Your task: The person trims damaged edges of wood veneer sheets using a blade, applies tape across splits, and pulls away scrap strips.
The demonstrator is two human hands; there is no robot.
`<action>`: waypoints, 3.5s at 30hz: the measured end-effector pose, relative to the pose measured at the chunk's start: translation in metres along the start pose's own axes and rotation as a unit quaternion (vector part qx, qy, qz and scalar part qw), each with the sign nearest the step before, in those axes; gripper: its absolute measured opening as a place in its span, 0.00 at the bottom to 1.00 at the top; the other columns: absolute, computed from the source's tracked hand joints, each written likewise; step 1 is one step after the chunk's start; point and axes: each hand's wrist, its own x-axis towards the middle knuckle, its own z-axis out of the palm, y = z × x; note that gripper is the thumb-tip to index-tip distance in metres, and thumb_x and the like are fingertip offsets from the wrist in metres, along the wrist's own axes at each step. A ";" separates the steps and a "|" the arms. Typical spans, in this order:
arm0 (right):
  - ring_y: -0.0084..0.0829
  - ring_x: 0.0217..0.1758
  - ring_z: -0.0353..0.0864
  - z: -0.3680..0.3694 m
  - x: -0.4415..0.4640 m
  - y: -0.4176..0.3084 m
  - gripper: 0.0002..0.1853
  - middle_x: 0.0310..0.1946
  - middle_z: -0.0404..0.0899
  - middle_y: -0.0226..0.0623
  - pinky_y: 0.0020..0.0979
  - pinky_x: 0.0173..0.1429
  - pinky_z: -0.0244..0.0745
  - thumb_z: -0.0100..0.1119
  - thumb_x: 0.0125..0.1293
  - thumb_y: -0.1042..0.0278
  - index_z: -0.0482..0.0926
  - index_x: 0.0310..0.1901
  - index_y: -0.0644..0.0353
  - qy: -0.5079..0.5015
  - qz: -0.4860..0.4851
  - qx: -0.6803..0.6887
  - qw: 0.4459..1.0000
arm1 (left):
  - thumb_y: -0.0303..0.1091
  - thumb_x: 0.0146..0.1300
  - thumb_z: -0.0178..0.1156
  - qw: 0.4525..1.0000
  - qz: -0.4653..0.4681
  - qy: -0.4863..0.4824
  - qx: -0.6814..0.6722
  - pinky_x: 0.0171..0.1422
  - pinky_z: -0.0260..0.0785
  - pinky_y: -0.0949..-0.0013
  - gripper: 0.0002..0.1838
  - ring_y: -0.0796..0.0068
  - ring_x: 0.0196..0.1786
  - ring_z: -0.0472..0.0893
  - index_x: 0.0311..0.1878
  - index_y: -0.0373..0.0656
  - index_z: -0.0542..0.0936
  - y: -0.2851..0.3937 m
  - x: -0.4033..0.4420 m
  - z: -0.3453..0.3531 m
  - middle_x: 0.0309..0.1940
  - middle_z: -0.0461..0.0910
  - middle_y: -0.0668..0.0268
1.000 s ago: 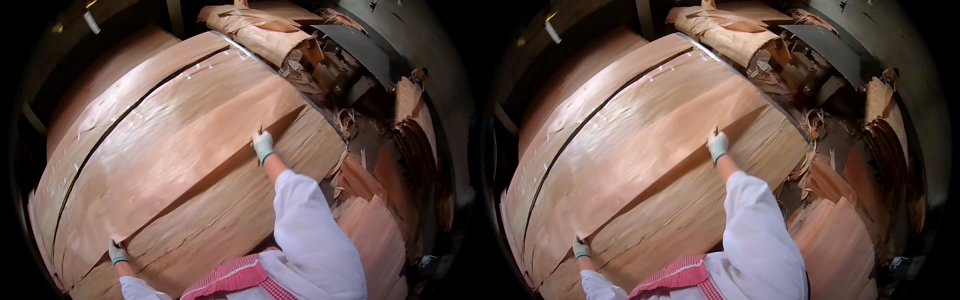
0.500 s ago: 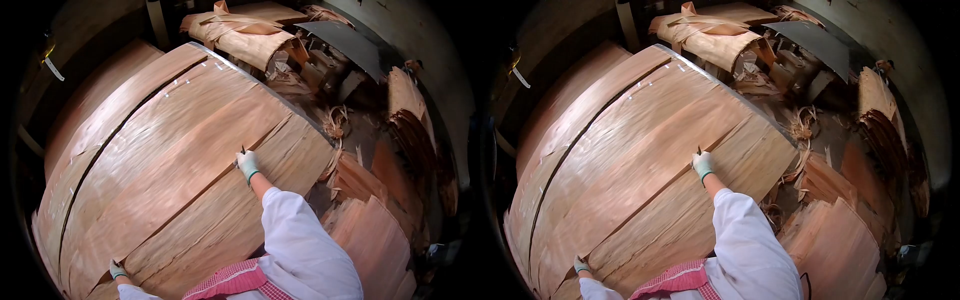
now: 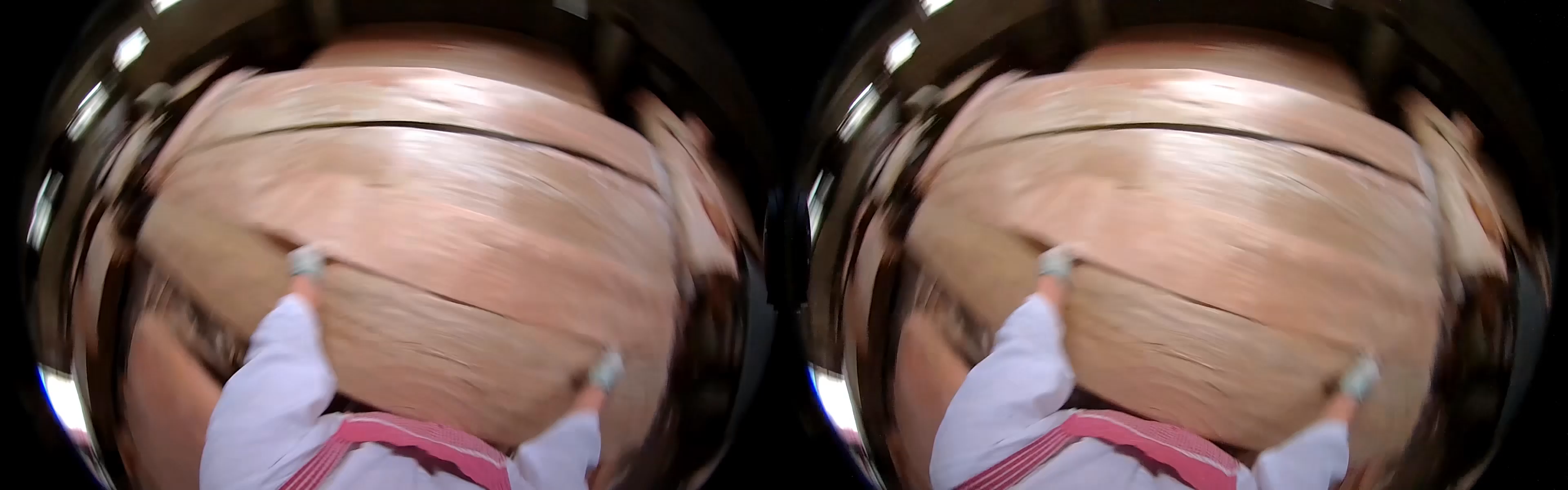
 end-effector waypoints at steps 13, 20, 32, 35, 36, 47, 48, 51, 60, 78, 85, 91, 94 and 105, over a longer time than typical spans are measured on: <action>0.24 0.21 0.69 0.212 -0.158 0.024 0.22 0.42 0.79 0.33 0.26 0.22 0.64 0.45 0.72 0.46 0.76 0.56 0.54 -0.157 -0.217 -0.214 0.939 | 0.42 0.59 0.58 0.863 0.450 -0.037 0.224 0.66 0.59 0.56 0.16 0.60 0.57 0.72 0.48 0.45 0.77 0.027 0.050 -0.001 0.50 0.76 0.60; 0.42 0.48 0.78 0.493 -0.374 0.148 0.15 0.49 0.78 0.49 0.37 0.57 0.71 0.54 0.68 0.65 0.77 0.52 0.63 -0.363 -0.432 -0.366 0.740 | 0.40 0.61 0.54 0.915 0.280 -0.039 0.287 0.53 0.66 0.60 0.12 0.65 0.49 0.79 0.45 0.48 0.77 -0.032 0.150 -0.053 0.47 0.78 0.65; 0.51 0.59 0.73 0.593 -0.515 0.262 0.24 0.68 0.63 0.48 0.46 0.56 0.75 0.54 0.60 0.73 0.72 0.59 0.44 -0.285 -0.564 -0.530 0.566 | 0.41 0.64 0.59 0.981 -0.011 0.142 -0.135 0.57 0.71 0.57 0.22 0.54 0.52 0.79 0.52 0.33 0.73 -0.210 0.330 -0.175 0.48 0.78 0.52; 0.51 0.61 0.72 0.593 -0.529 0.255 0.24 0.68 0.63 0.46 0.45 0.57 0.74 0.57 0.60 0.71 0.71 0.59 0.46 -0.272 -0.554 -0.544 0.569 | 0.44 0.63 0.62 0.927 -0.105 0.103 -0.344 0.48 0.74 0.64 0.22 0.62 0.44 0.80 0.51 0.35 0.74 -0.253 0.385 -0.208 0.40 0.80 0.54; 0.51 0.61 0.72 0.592 -0.525 0.258 0.24 0.68 0.63 0.47 0.44 0.58 0.73 0.58 0.60 0.71 0.71 0.59 0.46 -0.269 -0.578 -0.528 0.562 | 0.44 0.62 0.63 0.896 -0.167 0.031 -0.410 0.46 0.74 0.65 0.22 0.63 0.43 0.80 0.50 0.35 0.75 -0.265 0.409 -0.222 0.39 0.80 0.55; 0.47 0.66 0.68 0.613 -0.541 0.262 0.33 0.68 0.62 0.45 0.40 0.65 0.68 0.61 0.53 0.80 0.69 0.62 0.46 -0.240 -0.573 -0.566 0.542 | 0.33 0.52 0.65 0.899 -0.153 0.203 -0.358 0.50 0.72 0.60 0.21 0.55 0.43 0.81 0.47 0.32 0.75 -0.302 0.623 -0.298 0.42 0.81 0.48; 0.47 0.66 0.68 0.613 -0.539 0.264 0.33 0.69 0.62 0.45 0.40 0.65 0.68 0.61 0.53 0.81 0.69 0.62 0.46 -0.236 -0.570 -0.571 0.542 | 0.31 0.52 0.64 0.904 -0.092 0.198 -0.368 0.48 0.72 0.60 0.21 0.57 0.41 0.81 0.48 0.32 0.74 -0.314 0.654 -0.297 0.40 0.81 0.49; 0.48 0.66 0.67 0.614 -0.541 0.265 0.33 0.69 0.61 0.44 0.40 0.66 0.68 0.59 0.54 0.82 0.68 0.64 0.48 -0.228 -0.563 -0.590 0.532 | 0.30 0.51 0.63 0.930 -0.074 0.082 -0.351 0.46 0.73 0.60 0.24 0.62 0.40 0.81 0.52 0.31 0.72 -0.269 0.666 -0.345 0.38 0.80 0.51; 0.48 0.67 0.66 0.617 -0.545 0.266 0.33 0.68 0.62 0.46 0.39 0.68 0.66 0.56 0.56 0.84 0.67 0.64 0.50 -0.237 -0.554 -0.589 0.538 | 0.31 0.55 0.60 0.939 0.054 0.126 -0.316 0.55 0.71 0.64 0.31 0.61 0.47 0.79 0.62 0.34 0.65 -0.316 0.664 -0.348 0.47 0.77 0.52; 0.51 0.51 0.78 0.621 -0.566 0.233 0.21 0.67 0.65 0.41 0.45 0.50 0.77 0.54 0.64 0.67 0.69 0.60 0.43 -0.250 -0.496 -0.631 0.542 | 0.44 0.68 0.47 0.833 0.509 -0.136 0.168 0.76 0.45 0.52 0.23 0.59 0.71 0.62 0.62 0.45 0.71 -0.175 0.432 -0.197 0.65 0.69 0.59; 0.32 0.27 0.77 0.650 -0.528 0.213 0.12 0.24 0.77 0.41 0.31 0.33 0.72 0.52 0.69 0.61 0.76 0.40 0.62 -0.286 -0.349 -0.522 0.724 | 0.46 0.68 0.47 0.900 0.287 -0.076 0.318 0.77 0.40 0.50 0.25 0.60 0.74 0.58 0.65 0.46 0.68 -0.259 0.578 -0.261 0.69 0.65 0.60; 0.31 0.23 0.73 0.760 -0.571 0.250 0.15 0.20 0.72 0.38 0.33 0.29 0.67 0.50 0.70 0.58 0.75 0.38 0.65 -0.256 -0.396 -0.526 0.708 | 0.47 0.65 0.53 0.932 0.108 0.047 0.342 0.78 0.40 0.51 0.29 0.61 0.74 0.57 0.67 0.47 0.65 -0.373 0.733 -0.356 0.71 0.61 0.59; 0.47 0.37 0.80 0.852 -0.659 0.296 0.17 0.34 0.80 0.54 0.43 0.43 0.71 0.48 0.70 0.60 0.77 0.49 0.65 -0.329 -0.469 -0.506 0.645 | 0.46 0.63 0.56 0.935 0.060 0.067 0.344 0.78 0.40 0.52 0.31 0.61 0.75 0.56 0.68 0.47 0.65 -0.420 0.798 -0.397 0.72 0.60 0.60; 0.52 0.33 0.83 1.158 -1.040 0.470 0.12 0.29 0.82 0.54 0.49 0.35 0.76 0.47 0.69 0.61 0.73 0.38 0.61 -0.484 -0.539 -0.566 0.394 | 0.35 0.68 0.44 0.968 0.163 0.122 0.149 0.74 0.53 0.60 0.15 0.62 0.69 0.66 0.54 0.45 0.74 -0.503 0.877 -0.411 0.65 0.69 0.59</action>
